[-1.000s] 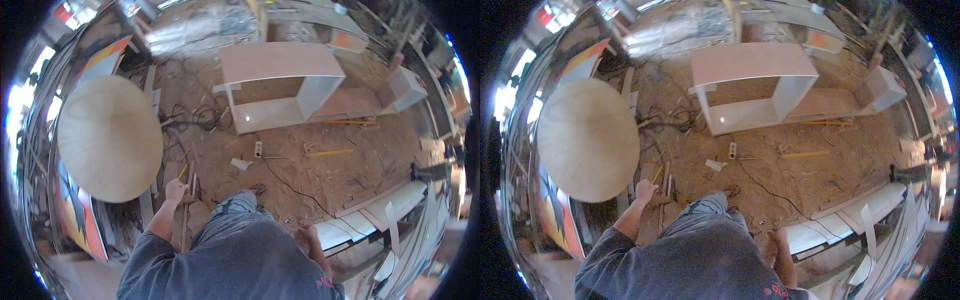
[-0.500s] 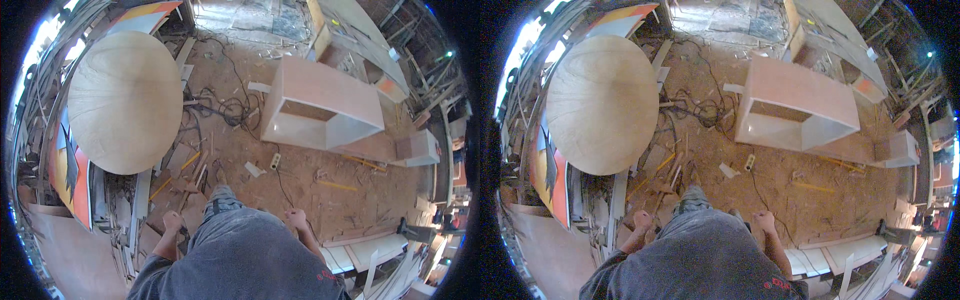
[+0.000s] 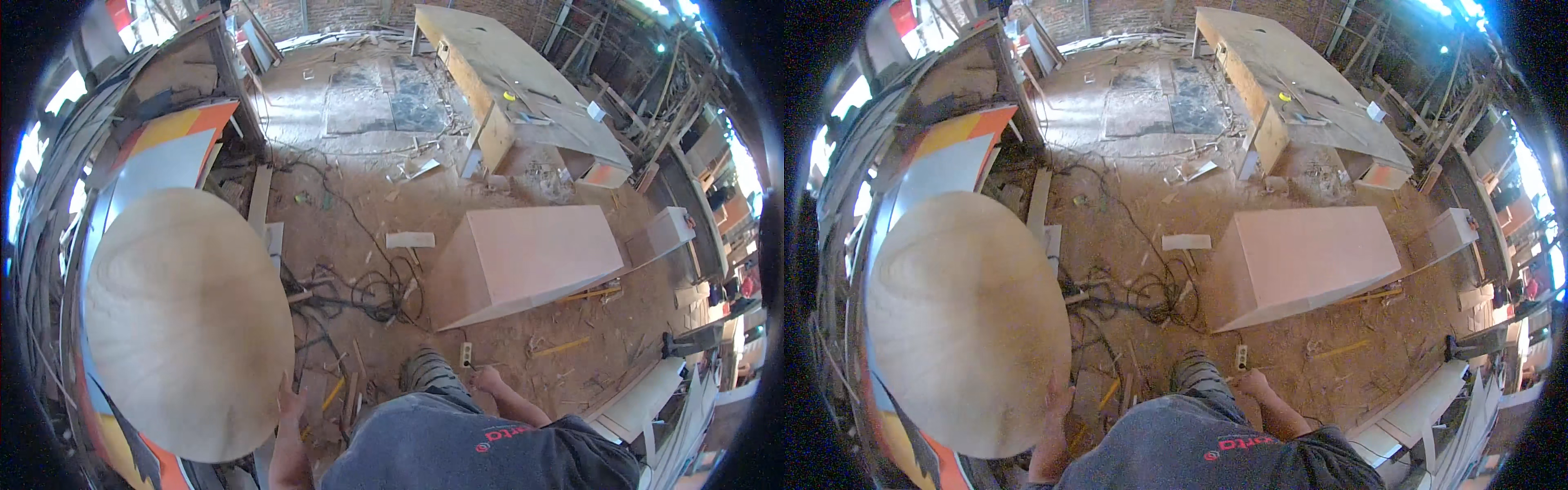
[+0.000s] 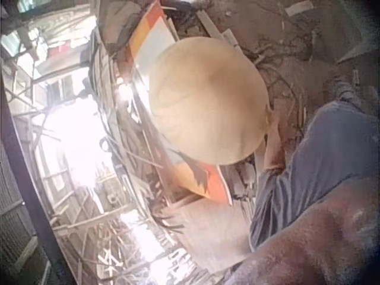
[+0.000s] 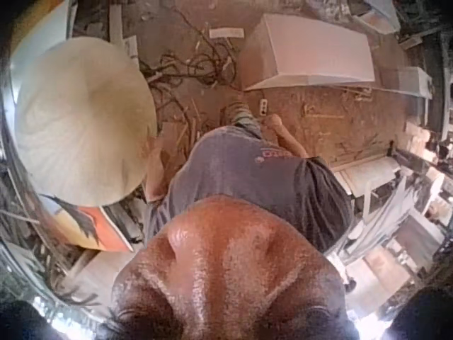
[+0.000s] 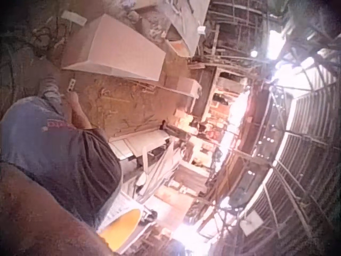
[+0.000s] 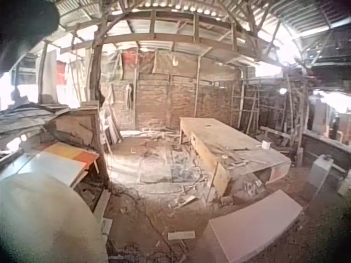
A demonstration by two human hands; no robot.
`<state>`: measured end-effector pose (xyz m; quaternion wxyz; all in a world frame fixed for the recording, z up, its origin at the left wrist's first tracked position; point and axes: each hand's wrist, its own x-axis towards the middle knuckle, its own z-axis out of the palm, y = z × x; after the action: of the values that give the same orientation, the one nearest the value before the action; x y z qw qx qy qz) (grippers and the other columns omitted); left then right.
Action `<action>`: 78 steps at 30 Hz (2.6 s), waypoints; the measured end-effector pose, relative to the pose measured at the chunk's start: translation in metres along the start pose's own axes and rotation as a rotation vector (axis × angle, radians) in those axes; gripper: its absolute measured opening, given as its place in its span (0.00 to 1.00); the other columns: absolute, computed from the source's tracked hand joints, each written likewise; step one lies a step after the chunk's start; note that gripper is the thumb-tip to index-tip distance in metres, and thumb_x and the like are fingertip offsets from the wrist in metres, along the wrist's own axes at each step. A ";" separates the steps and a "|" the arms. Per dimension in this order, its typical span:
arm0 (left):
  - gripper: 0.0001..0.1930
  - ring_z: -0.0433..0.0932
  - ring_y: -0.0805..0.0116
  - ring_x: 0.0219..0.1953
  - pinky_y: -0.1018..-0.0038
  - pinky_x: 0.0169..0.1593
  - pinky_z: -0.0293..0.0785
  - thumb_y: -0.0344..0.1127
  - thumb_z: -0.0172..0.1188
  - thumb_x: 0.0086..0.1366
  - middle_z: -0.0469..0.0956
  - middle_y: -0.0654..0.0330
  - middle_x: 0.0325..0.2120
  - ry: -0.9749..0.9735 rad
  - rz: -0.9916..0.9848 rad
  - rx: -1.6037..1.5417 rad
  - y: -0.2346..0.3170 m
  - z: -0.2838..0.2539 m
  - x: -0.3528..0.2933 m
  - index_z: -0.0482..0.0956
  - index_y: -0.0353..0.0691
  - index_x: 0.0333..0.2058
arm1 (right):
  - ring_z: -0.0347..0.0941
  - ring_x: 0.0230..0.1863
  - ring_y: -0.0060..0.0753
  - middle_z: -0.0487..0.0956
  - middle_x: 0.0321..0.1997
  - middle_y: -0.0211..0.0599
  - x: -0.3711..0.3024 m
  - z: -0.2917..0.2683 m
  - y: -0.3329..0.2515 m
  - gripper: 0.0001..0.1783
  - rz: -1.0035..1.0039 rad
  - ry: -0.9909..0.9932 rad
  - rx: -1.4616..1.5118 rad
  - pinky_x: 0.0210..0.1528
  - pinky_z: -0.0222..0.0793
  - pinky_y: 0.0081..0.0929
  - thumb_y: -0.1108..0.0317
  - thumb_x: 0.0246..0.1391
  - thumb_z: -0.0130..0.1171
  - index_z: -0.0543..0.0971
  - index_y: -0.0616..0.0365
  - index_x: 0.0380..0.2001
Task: The person uses a hand-held power sander on the exterior of a large circular wooden frame, applies adhesive to a strip of wood veneer, and presses the veneer into place on the frame before smoothing a large wooden board by hand.
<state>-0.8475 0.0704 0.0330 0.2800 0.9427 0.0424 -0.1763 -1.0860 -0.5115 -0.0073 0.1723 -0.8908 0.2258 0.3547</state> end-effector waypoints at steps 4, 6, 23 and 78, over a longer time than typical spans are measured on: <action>0.48 0.65 0.41 0.70 0.57 0.74 0.59 0.46 0.72 0.61 0.65 0.38 0.68 -0.062 0.098 0.188 -0.032 -0.010 0.099 0.58 0.32 0.73 | 0.84 0.48 0.50 0.88 0.45 0.47 0.094 -0.038 -0.077 0.18 -0.181 -0.160 -0.313 0.52 0.78 0.48 0.55 0.55 0.61 0.88 0.51 0.43; 0.41 0.68 0.41 0.67 0.56 0.72 0.63 0.46 0.70 0.61 0.70 0.38 0.64 -0.072 0.020 0.091 -0.022 -0.002 0.124 0.65 0.32 0.68 | 0.84 0.49 0.50 0.87 0.46 0.47 0.138 -0.056 -0.097 0.18 -0.132 -0.226 -0.217 0.52 0.77 0.48 0.55 0.56 0.60 0.88 0.52 0.43; 0.25 0.77 0.45 0.54 0.57 0.61 0.72 0.42 0.67 0.62 0.79 0.44 0.47 -0.215 -0.132 -0.084 0.254 -0.070 0.518 0.77 0.31 0.52 | 0.84 0.42 0.52 0.86 0.40 0.49 0.583 -0.599 -0.315 0.14 -0.528 0.387 -0.589 0.44 0.80 0.49 0.56 0.59 0.59 0.87 0.45 0.42; 0.20 0.80 0.61 0.43 0.66 0.49 0.77 0.33 0.65 0.66 0.82 0.52 0.43 -0.462 0.381 0.090 1.310 -0.093 1.857 0.80 0.29 0.54 | 0.83 0.44 0.54 0.86 0.41 0.50 1.222 -1.305 -0.293 0.21 0.249 -0.278 1.154 0.50 0.76 0.51 0.55 0.52 0.65 0.87 0.59 0.44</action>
<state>1.1505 -1.0140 0.1162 0.2683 0.8801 -0.2080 -0.3320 0.5815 -1.2177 0.0678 0.6125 -0.5659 0.4596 0.3056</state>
